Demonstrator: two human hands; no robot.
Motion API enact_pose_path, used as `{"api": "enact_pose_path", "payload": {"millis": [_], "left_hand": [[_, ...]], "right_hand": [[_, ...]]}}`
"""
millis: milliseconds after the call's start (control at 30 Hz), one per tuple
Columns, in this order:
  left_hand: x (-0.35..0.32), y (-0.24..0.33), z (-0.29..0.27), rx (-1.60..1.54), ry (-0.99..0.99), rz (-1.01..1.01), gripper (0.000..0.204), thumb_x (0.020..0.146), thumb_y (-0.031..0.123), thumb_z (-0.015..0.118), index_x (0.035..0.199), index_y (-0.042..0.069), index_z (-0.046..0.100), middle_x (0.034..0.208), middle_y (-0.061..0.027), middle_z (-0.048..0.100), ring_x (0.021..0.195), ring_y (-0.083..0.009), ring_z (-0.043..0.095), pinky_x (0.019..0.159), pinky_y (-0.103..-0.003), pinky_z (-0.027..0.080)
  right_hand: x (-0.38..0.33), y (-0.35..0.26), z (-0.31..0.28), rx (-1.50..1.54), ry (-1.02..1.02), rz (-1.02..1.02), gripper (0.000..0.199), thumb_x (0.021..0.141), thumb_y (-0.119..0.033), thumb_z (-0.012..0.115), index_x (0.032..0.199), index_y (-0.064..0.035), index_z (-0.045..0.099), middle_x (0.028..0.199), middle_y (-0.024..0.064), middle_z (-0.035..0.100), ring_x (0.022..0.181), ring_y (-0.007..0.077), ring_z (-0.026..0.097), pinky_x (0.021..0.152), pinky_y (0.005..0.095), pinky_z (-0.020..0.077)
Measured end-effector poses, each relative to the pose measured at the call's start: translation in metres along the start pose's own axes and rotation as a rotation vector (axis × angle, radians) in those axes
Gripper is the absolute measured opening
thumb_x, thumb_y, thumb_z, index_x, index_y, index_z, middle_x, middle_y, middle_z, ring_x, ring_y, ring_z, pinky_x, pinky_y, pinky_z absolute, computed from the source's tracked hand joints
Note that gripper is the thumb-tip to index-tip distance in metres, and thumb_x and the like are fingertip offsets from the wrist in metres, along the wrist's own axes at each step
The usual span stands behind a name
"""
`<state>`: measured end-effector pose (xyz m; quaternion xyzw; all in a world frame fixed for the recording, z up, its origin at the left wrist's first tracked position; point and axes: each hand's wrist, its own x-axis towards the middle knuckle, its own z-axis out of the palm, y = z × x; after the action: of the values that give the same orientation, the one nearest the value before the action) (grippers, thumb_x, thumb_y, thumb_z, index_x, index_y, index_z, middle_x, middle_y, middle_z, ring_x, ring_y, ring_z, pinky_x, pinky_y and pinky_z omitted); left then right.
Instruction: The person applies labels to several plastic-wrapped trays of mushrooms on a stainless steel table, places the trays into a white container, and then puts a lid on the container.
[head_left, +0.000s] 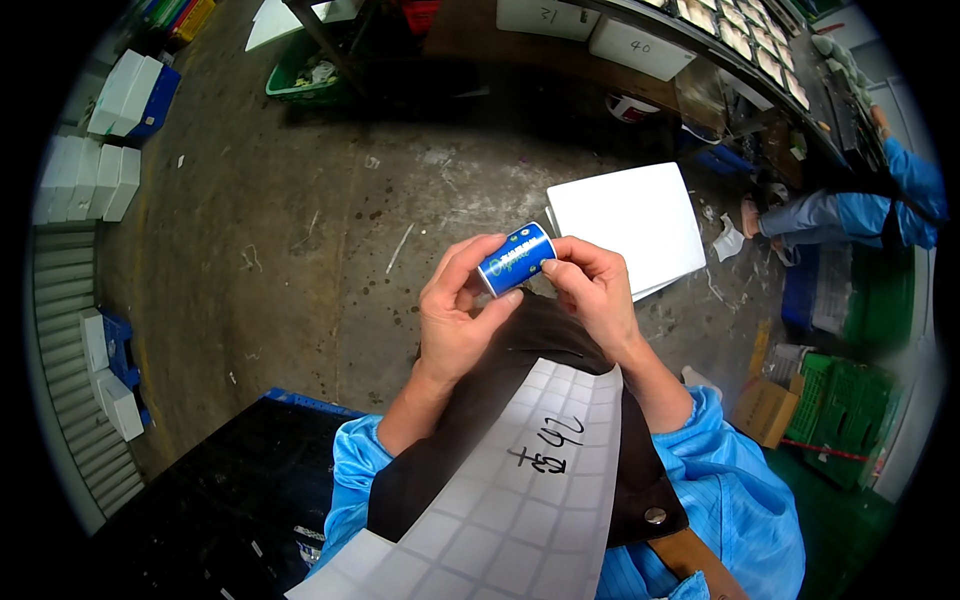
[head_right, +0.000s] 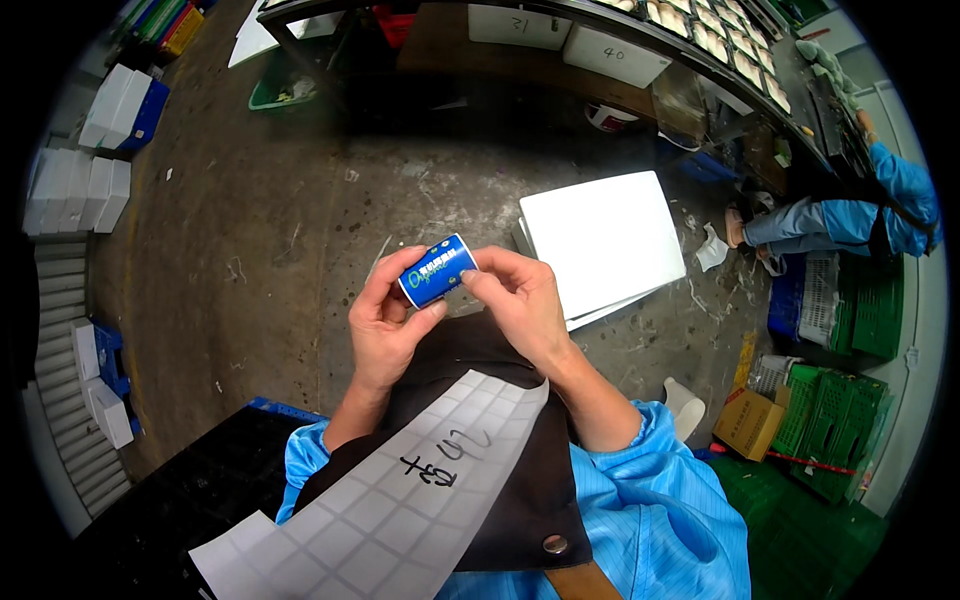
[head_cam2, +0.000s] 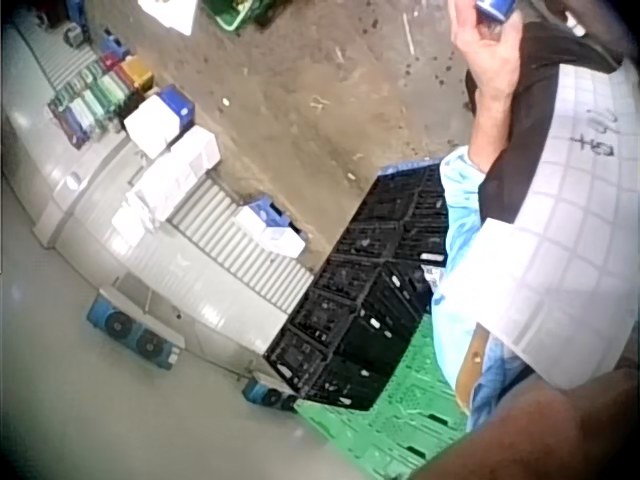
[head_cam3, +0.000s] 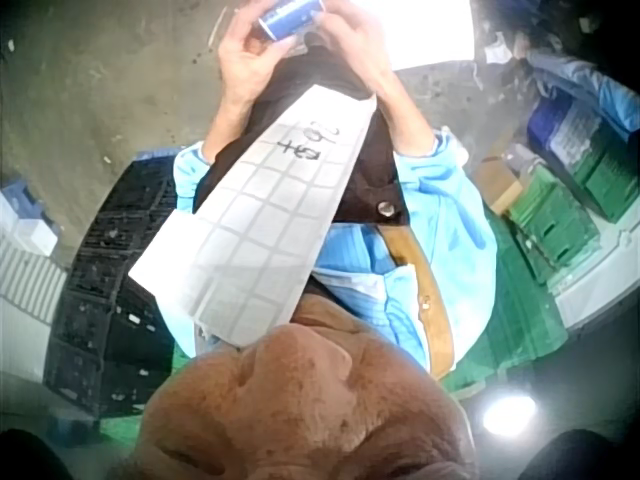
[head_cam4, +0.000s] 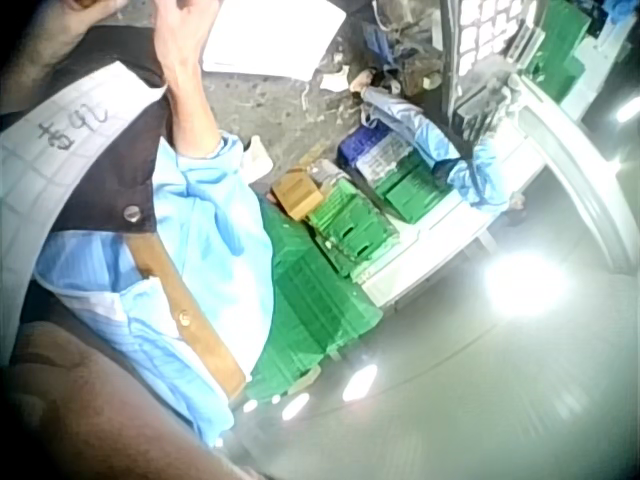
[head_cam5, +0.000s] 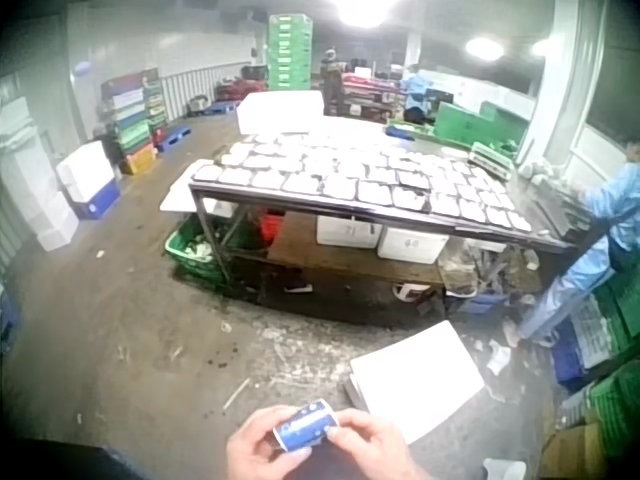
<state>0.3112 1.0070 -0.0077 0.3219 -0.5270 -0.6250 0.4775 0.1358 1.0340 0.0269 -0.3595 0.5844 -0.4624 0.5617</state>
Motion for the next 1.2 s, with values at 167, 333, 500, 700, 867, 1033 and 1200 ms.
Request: {"api": "enact_pose_path", "payload": {"millis": [167, 333, 500, 700, 867, 1033, 1200], "left_hand": [[0.002, 0.004, 0.004, -0.178, 0.055, -0.112, 0.052, 0.08, -0.011, 0.067, 0.129, -0.001, 0.055, 0.13, -0.0107, 0.052, 0.117, -0.0189, 0.056, 0.098, -0.031, 0.049], [0.005, 0.006, 0.007, -0.002, 0.048, -0.026, 0.049, 0.079, -0.01, 0.068, 0.127, -0.001, 0.058, 0.13, -0.0119, 0.053, 0.117, -0.0196, 0.056, 0.098, -0.031, 0.048], [0.004, 0.007, 0.009, 0.115, 0.024, 0.07, 0.047, 0.08, -0.009, 0.067, 0.125, -0.001, 0.059, 0.131, -0.0126, 0.052, 0.118, -0.0199, 0.055, 0.097, -0.03, 0.048], [0.006, 0.008, 0.01, -0.277, 0.076, -0.249, 0.034, 0.091, 0.003, 0.064, 0.124, -0.003, 0.058, 0.113, -0.0124, 0.061, 0.089, -0.0154, 0.064, 0.07, -0.026, 0.055], [0.005, 0.009, 0.012, -0.309, 0.078, -0.406, 0.042, 0.094, 0.012, 0.063, 0.131, -0.005, 0.054, 0.097, -0.0108, 0.066, 0.073, -0.0126, 0.063, 0.058, -0.023, 0.05], [0.002, 0.007, 0.017, -0.33, 0.12, -0.393, 0.044, 0.093, 0.013, 0.064, 0.132, -0.006, 0.053, 0.094, -0.0104, 0.066, 0.072, -0.0122, 0.062, 0.058, -0.023, 0.049], [0.0, 0.002, 0.018, -0.284, 0.12, -0.35, 0.044, 0.093, 0.011, 0.063, 0.132, -0.007, 0.053, 0.095, -0.0106, 0.066, 0.072, -0.0124, 0.062, 0.058, -0.023, 0.049]], "right_hand": [[0.002, 0.0, -0.001, 0.058, -0.003, 0.028, 0.017, 0.088, -0.012, 0.06, 0.097, -0.0013, 0.07, 0.065, -0.0039, 0.057, 0.052, 0.0026, 0.045, 0.047, 0.0199, 0.034], [0.001, -0.002, 0.0, 0.057, 0.021, 0.028, 0.017, 0.088, -0.012, 0.059, 0.095, -0.0004, 0.069, 0.062, -0.0034, 0.055, 0.051, 0.0027, 0.045, 0.046, 0.0203, 0.034], [0.001, -0.004, 0.001, 0.143, 0.031, 0.074, 0.017, 0.088, -0.012, 0.057, 0.093, 0.0004, 0.069, 0.06, -0.0028, 0.052, 0.051, 0.0037, 0.045, 0.046, 0.0209, 0.0359], [0.001, 0.01, 0.002, 0.277, -0.004, 0.067, 0.018, 0.087, -0.01, 0.056, 0.093, 0.0011, 0.069, 0.061, -0.0014, 0.054, 0.052, 0.0046, 0.047, 0.047, 0.0209, 0.0373], [-0.004, 0.009, 0.006, 0.162, 0.008, 0.065, 0.021, 0.084, -0.007, 0.054, 0.095, 0.002, 0.07, 0.065, 0.0011, 0.06, 0.053, 0.0044, 0.049, 0.048, 0.0202, 0.0374], [-0.005, 0.008, 0.006, 0.178, 0.009, 0.063, 0.023, 0.083, -0.005, 0.053, 0.096, 0.0024, 0.07, 0.068, 0.0032, 0.063, 0.053, 0.0045, 0.049, 0.048, 0.0198, 0.0375], [-0.005, 0.007, 0.006, 0.227, 0.003, 0.069, 0.024, 0.083, -0.004, 0.051, 0.095, 0.0029, 0.07, 0.071, 0.0047, 0.065, 0.053, 0.005, 0.049, 0.048, 0.0197, 0.0379]]}}
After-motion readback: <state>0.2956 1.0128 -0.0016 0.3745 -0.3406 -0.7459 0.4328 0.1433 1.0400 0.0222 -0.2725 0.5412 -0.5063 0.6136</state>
